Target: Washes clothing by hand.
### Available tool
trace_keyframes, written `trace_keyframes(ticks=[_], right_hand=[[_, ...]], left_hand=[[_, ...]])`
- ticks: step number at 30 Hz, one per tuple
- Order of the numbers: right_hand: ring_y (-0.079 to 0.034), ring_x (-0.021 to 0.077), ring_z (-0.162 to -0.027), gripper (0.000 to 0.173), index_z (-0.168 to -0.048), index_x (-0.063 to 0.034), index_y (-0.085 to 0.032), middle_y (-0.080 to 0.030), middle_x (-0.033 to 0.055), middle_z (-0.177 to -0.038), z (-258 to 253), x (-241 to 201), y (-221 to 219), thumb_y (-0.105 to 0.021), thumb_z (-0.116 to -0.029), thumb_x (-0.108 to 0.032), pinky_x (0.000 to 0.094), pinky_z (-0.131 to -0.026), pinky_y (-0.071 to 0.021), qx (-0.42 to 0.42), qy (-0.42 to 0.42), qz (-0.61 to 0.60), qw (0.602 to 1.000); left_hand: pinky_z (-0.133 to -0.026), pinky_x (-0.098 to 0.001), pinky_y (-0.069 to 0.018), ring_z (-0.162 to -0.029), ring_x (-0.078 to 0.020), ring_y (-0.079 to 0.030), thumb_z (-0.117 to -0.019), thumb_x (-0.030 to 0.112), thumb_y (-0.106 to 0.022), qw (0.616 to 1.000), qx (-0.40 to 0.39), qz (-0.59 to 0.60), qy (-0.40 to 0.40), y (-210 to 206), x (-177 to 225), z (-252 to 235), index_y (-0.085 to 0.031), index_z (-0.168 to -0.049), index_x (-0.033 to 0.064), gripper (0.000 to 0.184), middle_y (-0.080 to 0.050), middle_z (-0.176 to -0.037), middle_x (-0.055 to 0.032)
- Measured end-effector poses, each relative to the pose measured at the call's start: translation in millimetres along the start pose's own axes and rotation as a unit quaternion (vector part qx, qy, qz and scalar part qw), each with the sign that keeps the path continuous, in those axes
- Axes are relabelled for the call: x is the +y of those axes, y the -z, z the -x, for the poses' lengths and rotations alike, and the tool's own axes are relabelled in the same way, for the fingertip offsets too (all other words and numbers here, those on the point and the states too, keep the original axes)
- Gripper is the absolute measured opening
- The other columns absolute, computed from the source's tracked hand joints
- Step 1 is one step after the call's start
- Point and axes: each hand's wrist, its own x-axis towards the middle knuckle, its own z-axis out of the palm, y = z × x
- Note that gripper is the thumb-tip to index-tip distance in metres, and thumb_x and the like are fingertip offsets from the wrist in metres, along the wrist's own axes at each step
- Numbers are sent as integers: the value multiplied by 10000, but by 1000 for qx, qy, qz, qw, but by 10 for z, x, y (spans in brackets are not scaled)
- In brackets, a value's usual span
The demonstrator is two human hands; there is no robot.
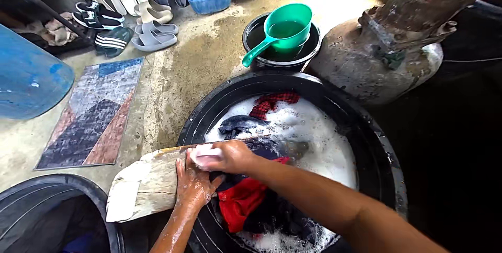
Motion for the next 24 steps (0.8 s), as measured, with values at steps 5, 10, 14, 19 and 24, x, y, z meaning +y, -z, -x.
trace_keyframes(ticks=[5,10,14,19,24], right_hand=[[-675,419,-1145,521,-1286,-84,-694,-723,213,-1178,247,1004,140,-696,-954,-486,663,-978,-502,27,-121,87,988],[-645,473,-1173,533,-1231,0,-691,-692,277,-1196,501,1200,702,-594,-1023,-481,685,-972,-480,31,-272,133,952],[-689,382,-1104,499,-1210,-61,-722,-733,197,-1123,121,181,95,-685,-959,-491,640,-970,-514,60,-90,-22,994],[-685,402,-1121,555,-1257,-67,-687,-724,209,-1153,173,582,-85,-682,-947,-528,647,-959,-519,27,-105,34,994],[-662,436,-1173,463,-1331,-131,-686,-716,208,-1222,755,1484,508,-587,-1023,-462,691,-971,-486,64,-249,118,959]], left_hand=[[-1185,-711,13,-1559,-456,-41,-936,647,-557,996,-70,-45,1,70,37,-21,-350,-1606,240,811,-107,-1689,-234],[-1192,-696,12,-1561,-444,-59,-922,671,-548,998,-47,-39,7,56,45,-57,-371,-1597,250,815,-138,-1688,-220],[-1197,-690,17,-1562,-435,-86,-911,701,-537,999,-32,-28,5,16,19,-28,-492,-1527,145,831,-226,-1668,-218],[-1185,-714,11,-1560,-451,-58,-941,662,-535,998,-52,-43,1,38,29,-28,-408,-1581,205,797,-154,-1685,-222],[-1173,-734,-28,-1548,-477,-97,-930,647,-540,999,-20,-32,-8,15,19,-30,-408,-1581,236,782,-183,-1672,-244]])
